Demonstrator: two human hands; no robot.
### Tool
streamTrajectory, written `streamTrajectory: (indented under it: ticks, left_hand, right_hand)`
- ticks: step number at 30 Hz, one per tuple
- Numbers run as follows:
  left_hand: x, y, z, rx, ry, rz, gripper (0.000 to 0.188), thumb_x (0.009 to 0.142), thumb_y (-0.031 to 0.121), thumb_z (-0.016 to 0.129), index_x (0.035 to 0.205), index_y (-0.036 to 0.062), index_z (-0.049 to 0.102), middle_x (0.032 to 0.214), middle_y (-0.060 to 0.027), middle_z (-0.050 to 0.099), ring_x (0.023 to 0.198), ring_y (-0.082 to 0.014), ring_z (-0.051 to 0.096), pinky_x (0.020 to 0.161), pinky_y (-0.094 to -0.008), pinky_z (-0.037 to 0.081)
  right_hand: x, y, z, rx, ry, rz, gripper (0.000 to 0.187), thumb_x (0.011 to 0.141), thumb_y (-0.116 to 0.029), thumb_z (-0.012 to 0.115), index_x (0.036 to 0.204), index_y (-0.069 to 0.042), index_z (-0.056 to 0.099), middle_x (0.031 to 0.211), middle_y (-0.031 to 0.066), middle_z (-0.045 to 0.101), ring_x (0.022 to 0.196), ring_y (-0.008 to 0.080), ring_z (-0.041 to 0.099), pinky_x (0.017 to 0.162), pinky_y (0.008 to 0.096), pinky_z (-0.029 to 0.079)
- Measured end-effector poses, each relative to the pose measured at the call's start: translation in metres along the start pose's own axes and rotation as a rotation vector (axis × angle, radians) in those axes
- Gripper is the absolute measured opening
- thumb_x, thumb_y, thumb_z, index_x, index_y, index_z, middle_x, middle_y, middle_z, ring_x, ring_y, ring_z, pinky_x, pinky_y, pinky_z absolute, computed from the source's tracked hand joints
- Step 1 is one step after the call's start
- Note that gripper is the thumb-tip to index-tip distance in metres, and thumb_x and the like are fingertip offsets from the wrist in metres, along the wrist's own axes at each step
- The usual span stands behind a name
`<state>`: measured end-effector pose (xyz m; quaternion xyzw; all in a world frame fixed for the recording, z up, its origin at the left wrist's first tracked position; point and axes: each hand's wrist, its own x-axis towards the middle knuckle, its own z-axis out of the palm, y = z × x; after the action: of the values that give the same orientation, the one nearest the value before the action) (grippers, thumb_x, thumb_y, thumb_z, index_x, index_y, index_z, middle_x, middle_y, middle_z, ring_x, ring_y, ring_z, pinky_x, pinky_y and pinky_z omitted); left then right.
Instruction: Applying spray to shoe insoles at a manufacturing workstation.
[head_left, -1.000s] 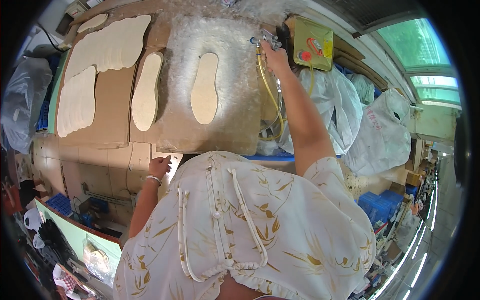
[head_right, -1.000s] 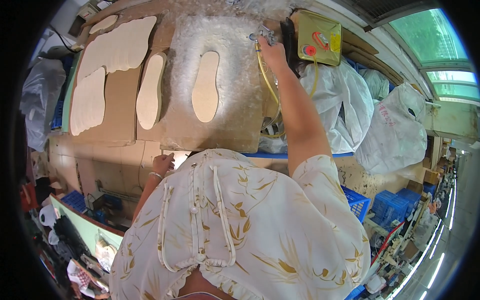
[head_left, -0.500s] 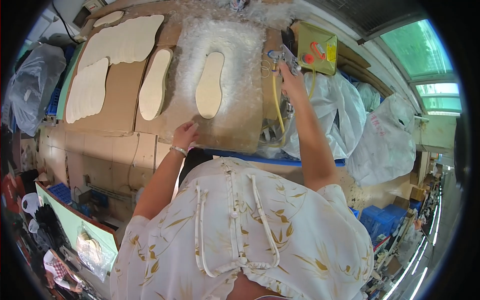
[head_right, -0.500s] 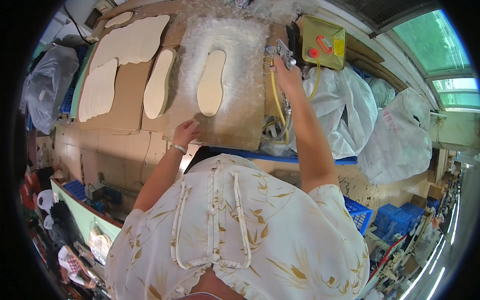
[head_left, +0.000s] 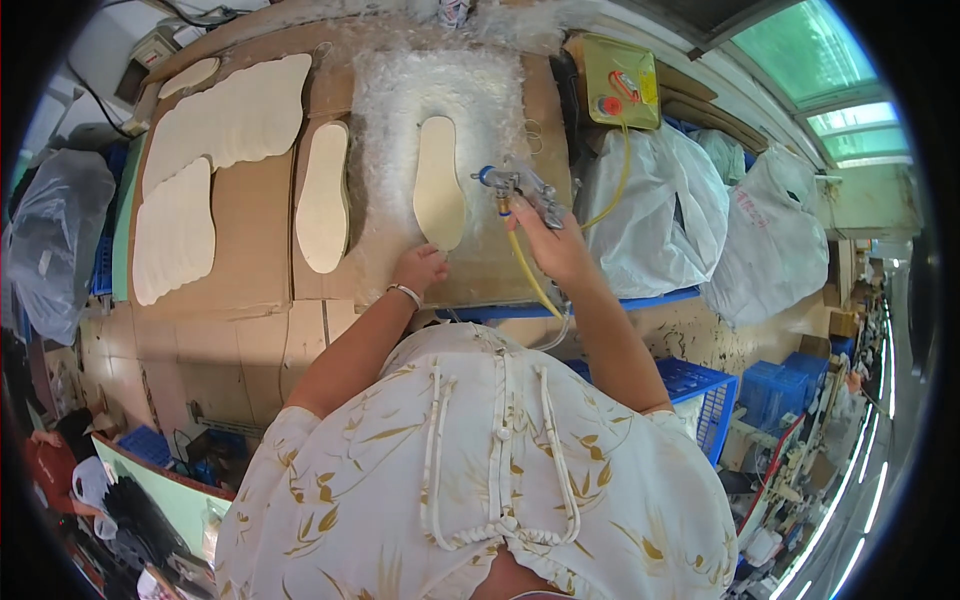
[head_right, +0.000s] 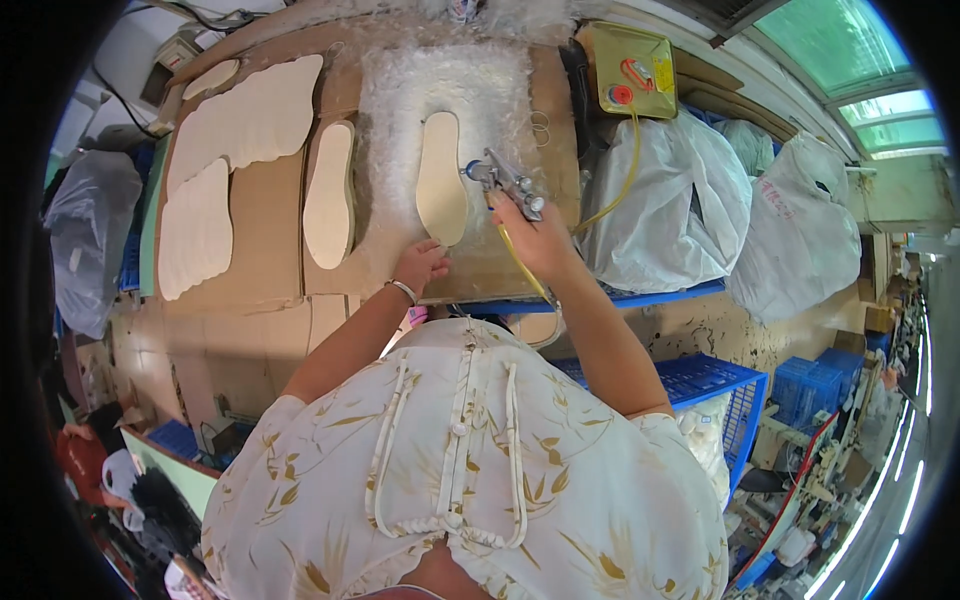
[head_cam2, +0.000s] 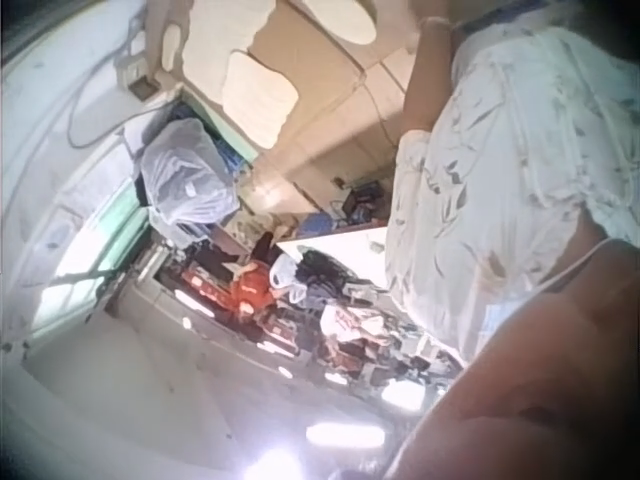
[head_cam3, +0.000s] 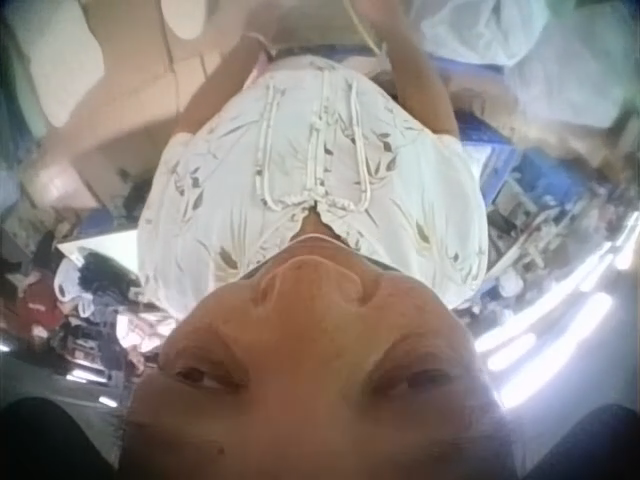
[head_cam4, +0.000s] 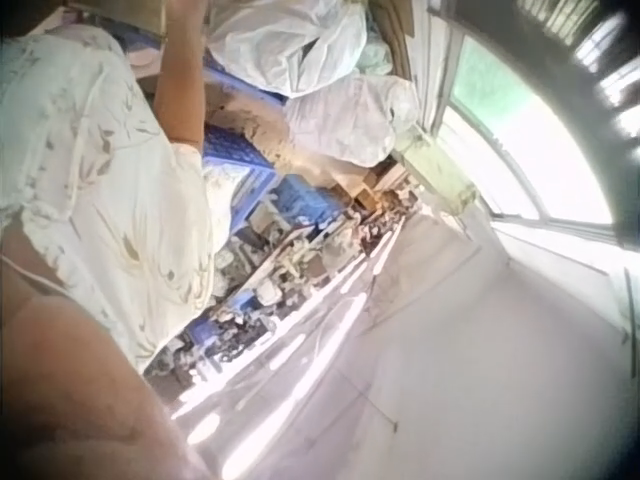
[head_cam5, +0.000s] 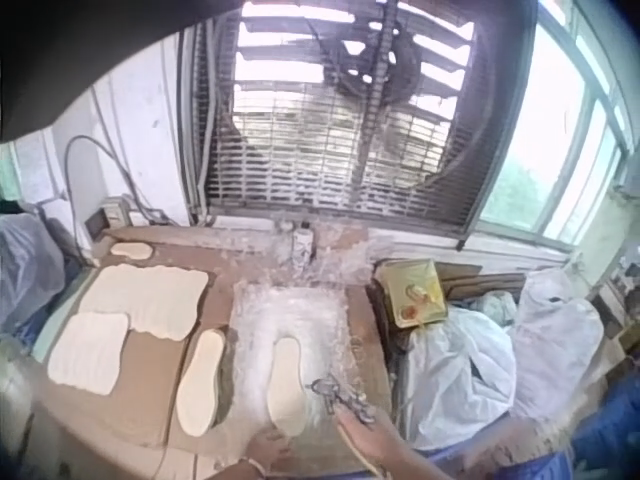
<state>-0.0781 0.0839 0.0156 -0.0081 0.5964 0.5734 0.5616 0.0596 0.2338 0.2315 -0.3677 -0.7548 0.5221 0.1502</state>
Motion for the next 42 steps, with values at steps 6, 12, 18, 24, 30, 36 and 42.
streamTrajectory:
  ticks: [6, 12, 18, 24, 30, 36, 42]
  left_hand:
    - [0.0, 0.01, -0.01, 0.109, -0.055, -0.053, 0.049, 0.089, 0.013, 0.06, 0.131, -0.0046, 0.043, 0.114, -0.0125, 0.058, 0.086, -0.0199, 0.064, 0.068, -0.0268, 0.054]
    - [0.0, 0.011, -0.018, 0.12, -0.118, -0.047, 0.049, 0.09, 0.014, 0.059, 0.133, -0.0026, 0.042, 0.114, -0.0119, 0.057, 0.085, -0.0188, 0.063, 0.067, -0.0265, 0.054]
    - [0.002, 0.01, -0.023, 0.066, -0.059, 0.014, 0.053, 0.091, 0.014, 0.059, 0.135, -0.0048, 0.038, 0.113, -0.012, 0.056, 0.086, -0.0187, 0.062, 0.068, -0.027, 0.054]
    - [-0.003, 0.015, -0.018, -0.009, -0.099, -0.019, 0.06, 0.09, 0.015, 0.06, 0.138, -0.0062, 0.032, 0.111, -0.0123, 0.055, 0.088, -0.019, 0.06, 0.07, -0.0287, 0.053]
    - [-0.012, 0.022, -0.008, -0.059, 0.012, 0.002, 0.021, 0.086, 0.014, 0.059, 0.104, 0.0031, 0.058, 0.084, -0.004, 0.058, 0.071, -0.0117, 0.057, 0.056, -0.0235, 0.049]
    - [-0.006, 0.016, -0.01, -0.043, -0.016, 0.0, 0.015, 0.086, 0.016, 0.058, 0.098, 0.006, 0.061, 0.078, -0.0028, 0.057, 0.063, -0.0107, 0.054, 0.054, -0.0221, 0.047]
    - [-0.002, 0.017, -0.015, -0.064, -0.073, -0.063, 0.048, 0.085, 0.015, 0.064, 0.127, -0.0005, 0.047, 0.094, -0.0045, 0.057, 0.083, -0.0154, 0.058, 0.071, -0.0315, 0.051]
  right_hand:
    - [0.017, 0.002, 0.03, 0.086, 0.076, 0.01, 0.032, 0.095, -0.029, 0.053, 0.08, -0.003, 0.06, 0.075, -0.0003, 0.057, 0.072, 0.0095, 0.049, 0.068, 0.0255, 0.038]
    - [0.011, 0.0, 0.037, 0.1, 0.088, 0.011, 0.025, 0.094, -0.027, 0.056, 0.086, -0.003, 0.061, 0.071, -0.0009, 0.055, 0.071, 0.0087, 0.05, 0.067, 0.0255, 0.039]
    - [0.001, -0.005, 0.045, 0.028, 0.201, -0.054, 0.023, 0.092, -0.024, 0.06, 0.086, -0.002, 0.059, 0.066, -0.0014, 0.049, 0.062, 0.0079, 0.04, 0.055, 0.0268, 0.035]
    - [-0.009, -0.006, 0.043, 0.049, 0.119, -0.017, 0.024, 0.093, -0.026, 0.057, 0.09, -0.002, 0.063, 0.068, -0.0023, 0.054, 0.065, 0.0075, 0.049, 0.06, 0.0251, 0.04]
    - [-0.001, 0.009, 0.041, 0.038, 0.211, -0.032, 0.024, 0.093, -0.025, 0.057, 0.09, -0.002, 0.063, 0.068, -0.002, 0.053, 0.065, 0.0076, 0.048, 0.061, 0.0251, 0.04]
    - [-0.004, 0.003, 0.039, 0.082, 0.164, -0.112, 0.026, 0.092, -0.025, 0.059, 0.089, 0.0, 0.059, 0.065, 0.0016, 0.051, 0.063, 0.0116, 0.043, 0.058, 0.0298, 0.038]
    - [-0.013, 0.001, 0.036, 0.034, 0.136, 0.005, 0.025, 0.092, -0.025, 0.059, 0.09, 0.0, 0.061, 0.064, 0.0027, 0.05, 0.06, 0.0114, 0.042, 0.056, 0.029, 0.037]
